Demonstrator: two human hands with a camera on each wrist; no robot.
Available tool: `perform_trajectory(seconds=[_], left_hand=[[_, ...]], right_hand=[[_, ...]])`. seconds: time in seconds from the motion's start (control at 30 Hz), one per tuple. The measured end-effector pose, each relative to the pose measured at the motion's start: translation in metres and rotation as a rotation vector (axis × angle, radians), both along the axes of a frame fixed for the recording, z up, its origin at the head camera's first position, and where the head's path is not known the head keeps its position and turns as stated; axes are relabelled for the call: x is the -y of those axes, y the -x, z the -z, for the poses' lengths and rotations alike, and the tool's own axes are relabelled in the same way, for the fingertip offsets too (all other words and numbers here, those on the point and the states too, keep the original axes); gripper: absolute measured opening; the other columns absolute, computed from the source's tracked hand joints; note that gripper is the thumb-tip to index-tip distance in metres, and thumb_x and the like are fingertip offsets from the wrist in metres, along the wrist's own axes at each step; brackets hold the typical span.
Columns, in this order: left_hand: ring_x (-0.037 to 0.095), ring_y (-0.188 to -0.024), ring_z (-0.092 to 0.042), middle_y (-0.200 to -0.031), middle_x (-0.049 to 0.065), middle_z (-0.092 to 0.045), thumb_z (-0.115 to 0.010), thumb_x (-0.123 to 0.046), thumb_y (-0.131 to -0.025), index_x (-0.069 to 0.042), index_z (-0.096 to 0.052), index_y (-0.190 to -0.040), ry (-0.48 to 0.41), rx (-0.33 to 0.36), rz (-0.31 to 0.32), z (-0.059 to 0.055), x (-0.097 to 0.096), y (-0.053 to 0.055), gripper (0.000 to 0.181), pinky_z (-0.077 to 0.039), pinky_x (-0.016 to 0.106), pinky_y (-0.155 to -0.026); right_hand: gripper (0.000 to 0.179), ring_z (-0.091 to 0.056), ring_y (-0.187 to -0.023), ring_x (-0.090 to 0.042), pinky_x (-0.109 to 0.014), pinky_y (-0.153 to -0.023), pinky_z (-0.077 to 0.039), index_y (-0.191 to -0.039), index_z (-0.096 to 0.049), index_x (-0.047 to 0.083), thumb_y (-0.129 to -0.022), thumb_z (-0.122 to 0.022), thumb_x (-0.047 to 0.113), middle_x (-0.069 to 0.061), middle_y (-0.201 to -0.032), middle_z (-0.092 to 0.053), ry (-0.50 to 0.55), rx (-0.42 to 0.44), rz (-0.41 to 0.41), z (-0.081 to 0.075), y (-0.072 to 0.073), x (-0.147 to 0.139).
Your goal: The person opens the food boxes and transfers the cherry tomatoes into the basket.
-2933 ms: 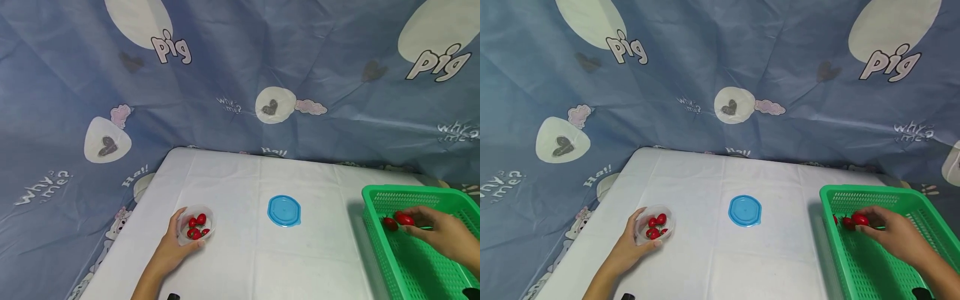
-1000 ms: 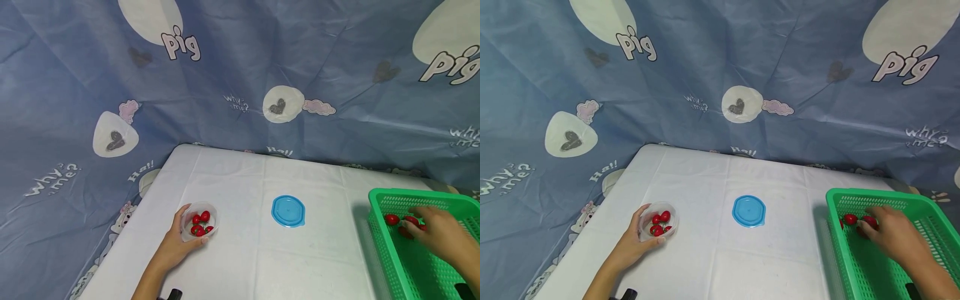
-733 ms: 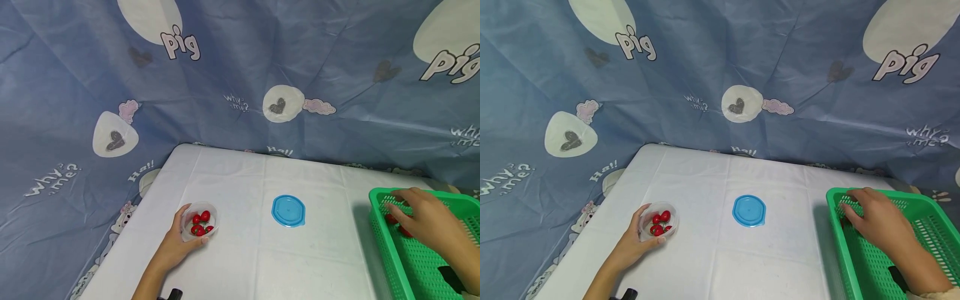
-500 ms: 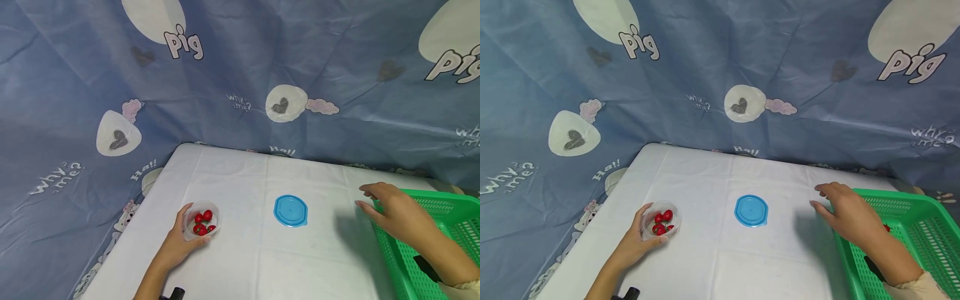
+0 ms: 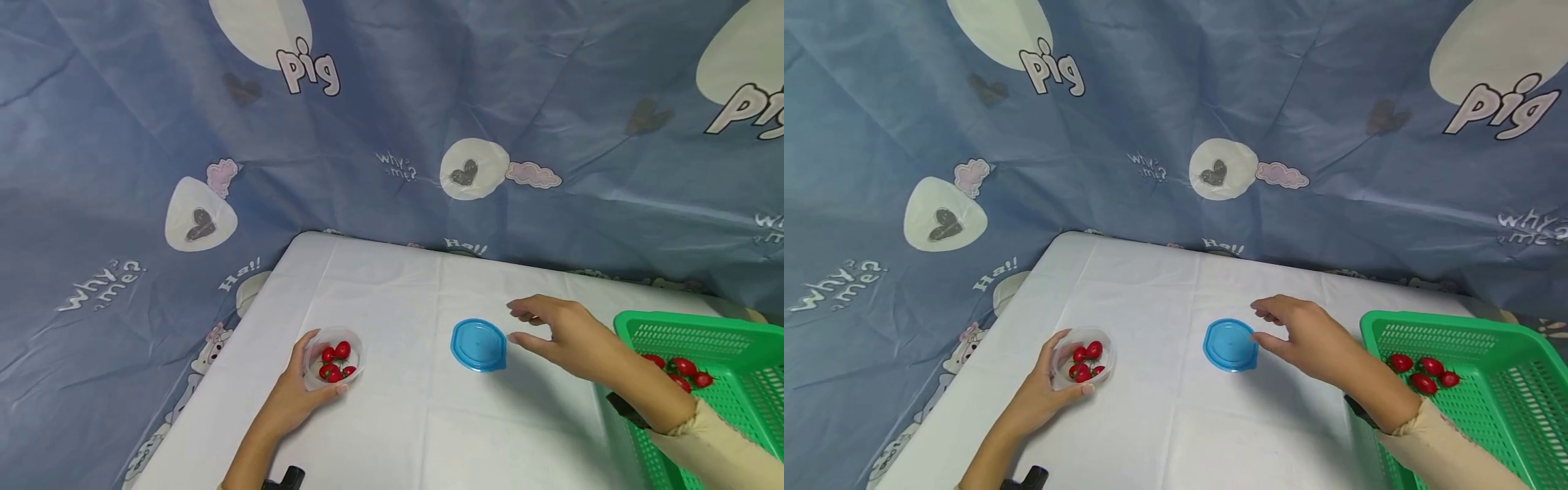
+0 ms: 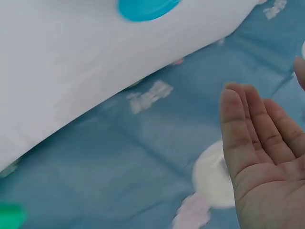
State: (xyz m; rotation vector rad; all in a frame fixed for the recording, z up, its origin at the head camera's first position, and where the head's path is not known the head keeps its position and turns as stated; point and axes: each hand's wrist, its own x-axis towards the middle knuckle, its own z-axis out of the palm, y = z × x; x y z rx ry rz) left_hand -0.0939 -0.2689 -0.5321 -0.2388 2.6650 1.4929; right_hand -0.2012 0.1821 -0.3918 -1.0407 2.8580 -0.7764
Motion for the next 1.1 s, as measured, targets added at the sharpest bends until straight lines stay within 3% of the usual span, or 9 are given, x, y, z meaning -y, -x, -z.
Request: perform_trajectory(seconds=[0.23,0.47,0.63,0.77,0.9,1.0,1.1], left_hand=[[0.040,-0.153,-0.029,-0.160,-0.001,-0.047,-0.093,-0.048,-0.077,-0.038,-0.020,-0.163,-0.016,-0.007,0.005,0.002,0.000,-0.001,0.114,-0.023,0.074,-0.115],[0.043,-0.152,-0.030,-0.161,0.002,-0.046,-0.092,-0.050,-0.078,-0.040,-0.019,-0.163,-0.004,-0.002,0.000,-0.002,0.002,-0.002,0.113,-0.025,0.076,-0.113],[0.044,-0.152,-0.030,-0.161,0.004,-0.046,-0.092,-0.047,-0.078,-0.035,-0.019,-0.164,-0.015,-0.017,0.009,-0.001,0.000,0.000,0.114,-0.025,0.076,-0.113],[0.045,-0.151,-0.032,-0.162,0.008,-0.043,-0.092,-0.047,-0.079,-0.033,-0.018,-0.165,-0.023,-0.023,0.020,0.000,-0.002,0.001,0.113,-0.026,0.076,-0.112],[0.046,-0.149,-0.034,-0.165,0.012,-0.038,-0.091,-0.049,-0.079,-0.034,-0.018,-0.165,-0.023,-0.009,0.002,0.000,-0.003,-0.001,0.114,-0.029,0.076,-0.111],[0.046,-0.149,-0.034,-0.165,0.011,-0.037,-0.091,-0.049,-0.079,-0.036,-0.017,-0.165,-0.028,-0.006,-0.003,0.000,-0.001,-0.002,0.114,-0.030,0.074,-0.112],[0.043,-0.150,-0.035,-0.165,0.007,-0.038,-0.091,-0.049,-0.080,-0.036,-0.017,-0.165,-0.033,-0.008,0.006,-0.001,0.001,-0.002,0.114,-0.030,0.072,-0.113]], right_hand=[[0.044,-0.070,-0.108,-0.018,-0.038,-0.092,-0.058,-0.134,-0.067,0.007,-0.095,-0.080,0.022,0.000,-0.124,-0.072,0.008,0.087,-0.164,0.003,0.000,0.053],[0.044,-0.068,-0.115,-0.018,-0.038,-0.099,-0.055,-0.136,-0.066,0.004,-0.097,-0.077,0.021,-0.003,-0.131,-0.069,-0.039,0.103,-0.326,0.009,-0.008,0.109],[0.047,-0.064,-0.125,-0.019,-0.037,-0.104,-0.052,-0.139,-0.065,0.004,-0.098,-0.077,0.023,-0.004,-0.136,-0.068,-0.099,0.143,-0.398,0.018,-0.013,0.157],[0.045,-0.064,-0.126,-0.016,-0.033,-0.105,-0.051,-0.137,-0.067,0.004,-0.097,-0.077,0.022,-0.005,-0.134,-0.069,-0.107,0.125,-0.435,0.028,-0.013,0.192],[0.036,-0.068,-0.114,-0.010,-0.024,-0.097,-0.054,-0.130,-0.071,0.005,-0.096,-0.078,0.017,-0.003,-0.124,-0.074,-0.062,0.109,-0.460,0.035,-0.011,0.220],[0.025,-0.068,-0.092,-0.004,-0.016,-0.081,-0.053,-0.119,-0.074,0.008,-0.095,-0.078,0.015,0.003,-0.106,-0.076,-0.045,0.107,-0.459,0.039,-0.010,0.237],[0.015,-0.057,-0.069,-0.001,-0.013,-0.062,-0.046,-0.108,-0.074,0.009,-0.095,-0.078,0.015,0.010,-0.085,-0.069,-0.068,0.120,-0.429,0.043,-0.011,0.251]])
